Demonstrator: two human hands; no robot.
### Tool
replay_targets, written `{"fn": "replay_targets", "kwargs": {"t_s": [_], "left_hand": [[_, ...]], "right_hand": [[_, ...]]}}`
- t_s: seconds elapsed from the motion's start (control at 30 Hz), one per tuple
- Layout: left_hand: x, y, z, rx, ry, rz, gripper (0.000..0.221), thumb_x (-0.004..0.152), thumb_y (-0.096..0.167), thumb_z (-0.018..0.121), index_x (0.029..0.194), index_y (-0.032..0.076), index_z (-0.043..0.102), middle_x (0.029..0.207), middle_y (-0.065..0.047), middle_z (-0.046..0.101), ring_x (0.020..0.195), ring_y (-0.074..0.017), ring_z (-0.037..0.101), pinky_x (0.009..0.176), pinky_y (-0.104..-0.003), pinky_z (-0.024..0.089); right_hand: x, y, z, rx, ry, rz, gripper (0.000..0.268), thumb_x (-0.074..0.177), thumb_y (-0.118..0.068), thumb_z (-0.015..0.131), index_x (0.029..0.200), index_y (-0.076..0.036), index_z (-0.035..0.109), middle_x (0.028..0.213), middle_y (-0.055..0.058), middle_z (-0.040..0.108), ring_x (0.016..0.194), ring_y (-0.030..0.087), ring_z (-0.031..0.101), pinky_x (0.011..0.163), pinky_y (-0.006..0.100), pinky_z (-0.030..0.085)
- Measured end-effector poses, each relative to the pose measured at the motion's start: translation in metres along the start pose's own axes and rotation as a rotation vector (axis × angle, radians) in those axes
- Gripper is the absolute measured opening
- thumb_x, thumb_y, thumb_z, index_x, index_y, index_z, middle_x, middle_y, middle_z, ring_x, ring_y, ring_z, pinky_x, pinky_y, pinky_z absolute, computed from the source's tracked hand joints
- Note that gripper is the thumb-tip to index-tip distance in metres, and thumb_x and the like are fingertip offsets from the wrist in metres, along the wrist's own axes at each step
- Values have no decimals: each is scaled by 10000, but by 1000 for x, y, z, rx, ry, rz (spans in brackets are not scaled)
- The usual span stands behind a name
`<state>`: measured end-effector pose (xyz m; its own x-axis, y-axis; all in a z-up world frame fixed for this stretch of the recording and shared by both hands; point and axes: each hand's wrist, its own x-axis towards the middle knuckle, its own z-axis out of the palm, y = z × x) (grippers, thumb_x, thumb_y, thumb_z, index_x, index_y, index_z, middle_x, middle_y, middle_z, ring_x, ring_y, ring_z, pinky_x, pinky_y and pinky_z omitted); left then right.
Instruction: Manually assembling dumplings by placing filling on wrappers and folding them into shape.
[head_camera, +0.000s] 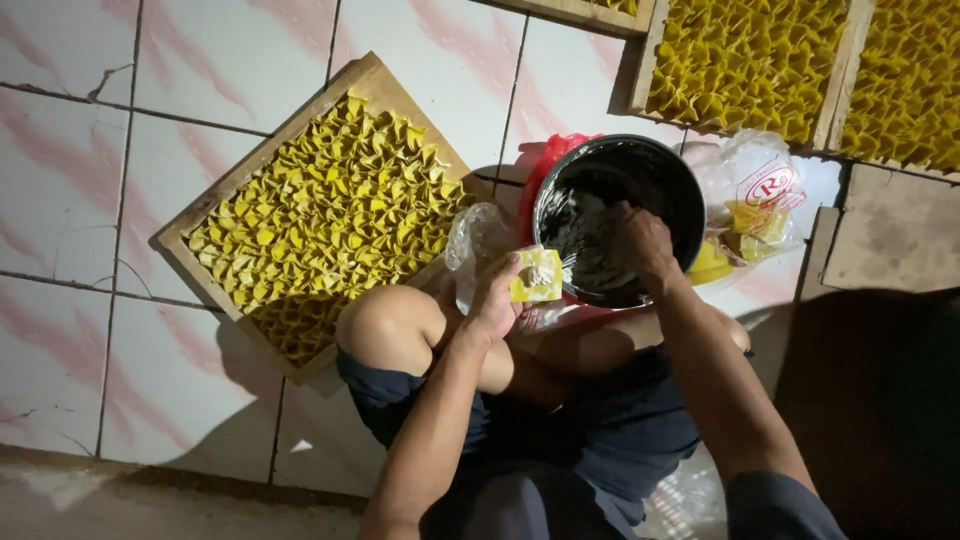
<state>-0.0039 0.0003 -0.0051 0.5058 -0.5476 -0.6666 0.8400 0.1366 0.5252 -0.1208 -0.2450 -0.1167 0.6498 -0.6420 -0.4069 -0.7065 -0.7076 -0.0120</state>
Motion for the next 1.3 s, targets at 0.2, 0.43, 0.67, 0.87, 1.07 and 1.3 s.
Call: {"fn": "replay_targets", "kwargs": {"t_s": [0.2, 0.43, 0.67, 0.87, 1.07, 1.3], "left_hand": [[-11, 6, 6, 24, -21, -28, 375, 916, 398, 696, 1080, 62, 728, 732, -139, 675, 540, -221, 680, 368, -283, 534], [5, -12, -11, -65, -10, -72, 405, 867, 483, 735, 1042, 119, 705, 807, -98, 711, 637, -202, 715, 435, -256, 565], [21, -35, -1, -240, 75, -167, 445, 974, 465, 647, 1264, 128, 623, 1195, -145, 680, 1073, -313, 695, 889, -413, 607], [7, -29, 24, -284, 155, -196, 344, 960, 446, 689, 1206, 211, 642, 1171, -61, 698, 1029, -202, 697, 884, -331, 597], [4, -32, 23, -323, 202, -124, 429, 954, 474, 690, 1307, 247, 598, 1335, -108, 636, 1218, -262, 624, 1072, -514, 466], [-10, -3, 23, -301, 107, -26, 484, 930, 506, 717, 1291, 223, 560, 1322, -197, 609, 1235, -389, 611, 1031, -565, 517]], "right_hand": [[-39, -22, -64, -101, -112, -169, 344, 852, -353, 544, 891, -110, 785, 771, 122, 754, 765, 341, 764, 613, 466, 614], [-76, 28, -141, 440, -227, -703, 313, 852, -215, 728, 1094, -26, 672, 996, 261, 707, 945, 476, 675, 777, 554, 556], [-167, 7, -163, 1177, -231, -319, 278, 884, -259, 639, 1102, -102, 712, 814, 74, 705, 794, 181, 690, 720, 330, 556], [-182, -14, -55, 1254, 229, -440, 159, 856, -2, 757, 1006, 32, 717, 1016, 219, 749, 1131, 322, 704, 915, 401, 543], [-191, -3, -61, 1290, 188, -471, 377, 855, -24, 710, 1229, -1, 748, 1012, 188, 743, 971, 247, 716, 797, 368, 569], [-201, 38, -53, 1257, -7, -215, 564, 835, 28, 542, 1390, -24, 633, 1052, 169, 713, 931, 241, 653, 790, 363, 549]]}}
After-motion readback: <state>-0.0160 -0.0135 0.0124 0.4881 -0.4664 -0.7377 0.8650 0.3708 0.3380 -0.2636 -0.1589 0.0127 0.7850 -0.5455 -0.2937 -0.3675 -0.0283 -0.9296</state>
